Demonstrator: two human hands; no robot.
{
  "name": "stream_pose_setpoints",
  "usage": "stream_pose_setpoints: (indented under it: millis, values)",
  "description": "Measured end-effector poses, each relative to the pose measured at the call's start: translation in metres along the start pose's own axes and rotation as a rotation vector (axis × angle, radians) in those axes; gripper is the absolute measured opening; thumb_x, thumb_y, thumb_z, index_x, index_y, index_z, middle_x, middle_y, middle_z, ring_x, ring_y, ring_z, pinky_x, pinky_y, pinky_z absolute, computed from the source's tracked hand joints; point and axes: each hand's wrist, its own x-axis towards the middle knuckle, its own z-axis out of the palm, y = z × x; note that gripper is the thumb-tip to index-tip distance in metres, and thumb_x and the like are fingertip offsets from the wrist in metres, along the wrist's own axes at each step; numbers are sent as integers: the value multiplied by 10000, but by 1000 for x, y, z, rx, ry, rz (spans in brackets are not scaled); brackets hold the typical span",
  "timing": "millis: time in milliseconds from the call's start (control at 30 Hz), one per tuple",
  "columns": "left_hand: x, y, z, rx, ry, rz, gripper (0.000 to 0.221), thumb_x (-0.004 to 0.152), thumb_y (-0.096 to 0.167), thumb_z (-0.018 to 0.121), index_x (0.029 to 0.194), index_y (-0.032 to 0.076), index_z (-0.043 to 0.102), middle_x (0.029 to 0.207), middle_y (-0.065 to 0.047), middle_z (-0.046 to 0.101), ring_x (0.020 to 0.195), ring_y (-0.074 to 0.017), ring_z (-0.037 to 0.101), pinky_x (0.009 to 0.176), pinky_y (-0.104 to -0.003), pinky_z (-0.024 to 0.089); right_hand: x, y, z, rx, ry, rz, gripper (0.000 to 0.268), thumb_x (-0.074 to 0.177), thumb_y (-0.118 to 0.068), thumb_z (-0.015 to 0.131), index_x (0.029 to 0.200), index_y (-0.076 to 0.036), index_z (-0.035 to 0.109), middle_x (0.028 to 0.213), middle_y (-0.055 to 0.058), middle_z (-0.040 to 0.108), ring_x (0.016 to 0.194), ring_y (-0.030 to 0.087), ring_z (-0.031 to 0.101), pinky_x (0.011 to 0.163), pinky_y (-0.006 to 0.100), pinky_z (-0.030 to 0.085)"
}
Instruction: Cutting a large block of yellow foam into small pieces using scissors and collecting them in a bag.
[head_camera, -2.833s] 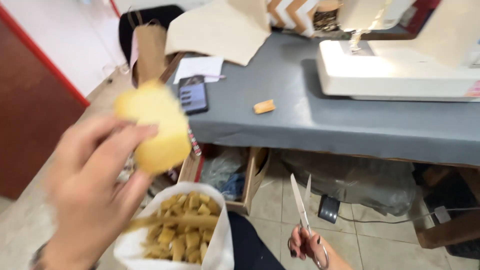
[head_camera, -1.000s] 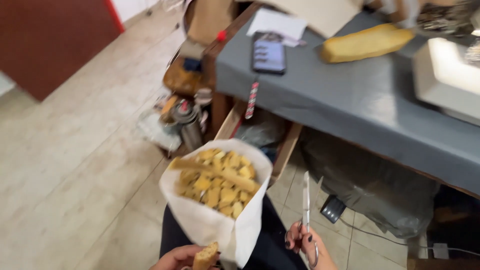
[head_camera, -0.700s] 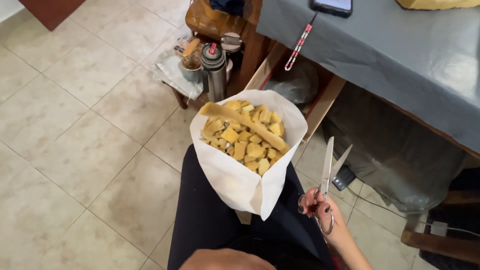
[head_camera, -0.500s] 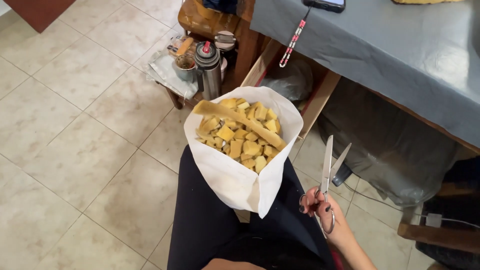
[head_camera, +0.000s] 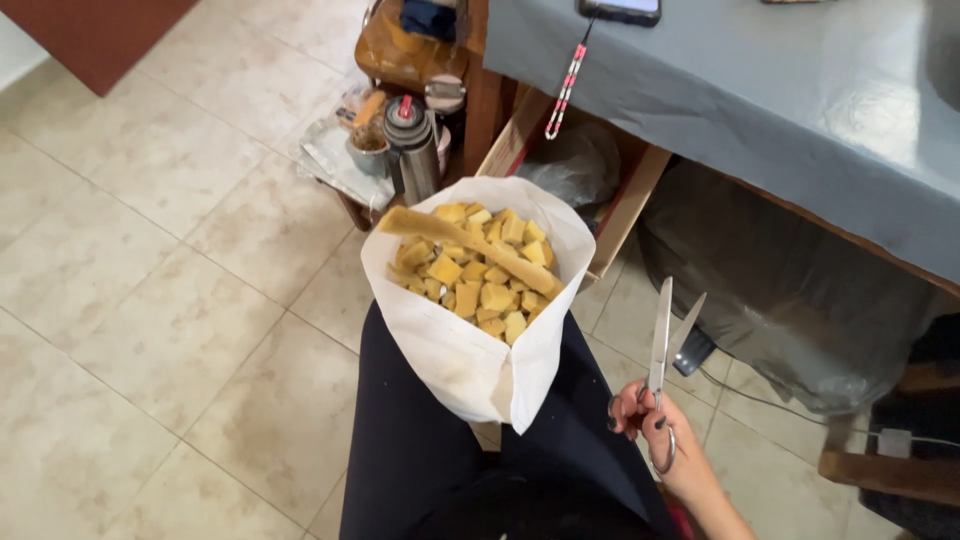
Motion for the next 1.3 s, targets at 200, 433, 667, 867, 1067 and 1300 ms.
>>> stream_pose_setpoints:
  millis: [200, 433, 667, 867, 1067, 1300]
  values:
    - [-48, -60, 28, 218, -21, -17, 155, 996, 53, 581, 1126, 35, 664, 1151, -165, 654, 1073, -320, 636, 945, -439, 489, -4, 17, -6, 12, 6, 13, 620, 957, -710, 437, 902, -98, 524, 783, 79, 567, 713, 182, 537, 639, 303, 413]
    - [-50, -165, 32, 441, -75, 61, 173, 966, -1, 588, 1099, 66, 676, 1134, -126, 653, 1050, -287, 622, 917, -419, 469, 2, 28, -14, 22, -26, 33, 605, 957, -709, 424, 904, -109, 484, 805, 74, 538, 739, 188, 536, 650, 309, 389]
    - [-62, -310, 32, 1107, 135, -24, 165, 890, -90, 610, 1004, 1, 688, 1079, -157, 710, 1126, -363, 661, 1184, -562, 406, 10, 16, -11, 23, -40, 79, 589, 963, -686, 411, 955, -111, 536, 835, 59, 572, 766, 170, 578, 679, 312, 420]
    - [-60, -269, 8, 1317, 214, 8, 119, 918, 23, 717, 1018, 84, 737, 1030, -65, 776, 967, -205, 744, 1107, -493, 488, 20, -22, -1, 12, -184, 72, 796, 875, -868, 346, 940, -97, 537, 856, 47, 569, 769, 160, 583, 662, 300, 459]
    - [-100, -225, -2, 1276, 402, 54, 154, 1030, 12, 592, 1085, 38, 734, 1115, -85, 737, 949, -215, 657, 858, -400, 510, 42, -86, 17, -228, -554, 114, 496, 959, -577, 372, 896, -149, 614, 847, -2, 610, 729, 146, 538, 691, 310, 449]
    - [-141, -222, 23, 1277, 424, 42, 98, 989, 28, 662, 1021, 72, 743, 1083, -55, 736, 799, -190, 631, 769, -373, 473, 60, -77, 46, -405, -605, -7, 443, 981, -571, 407, 943, -156, 557, 818, -41, 651, 665, 139, 594, 603, 297, 488]
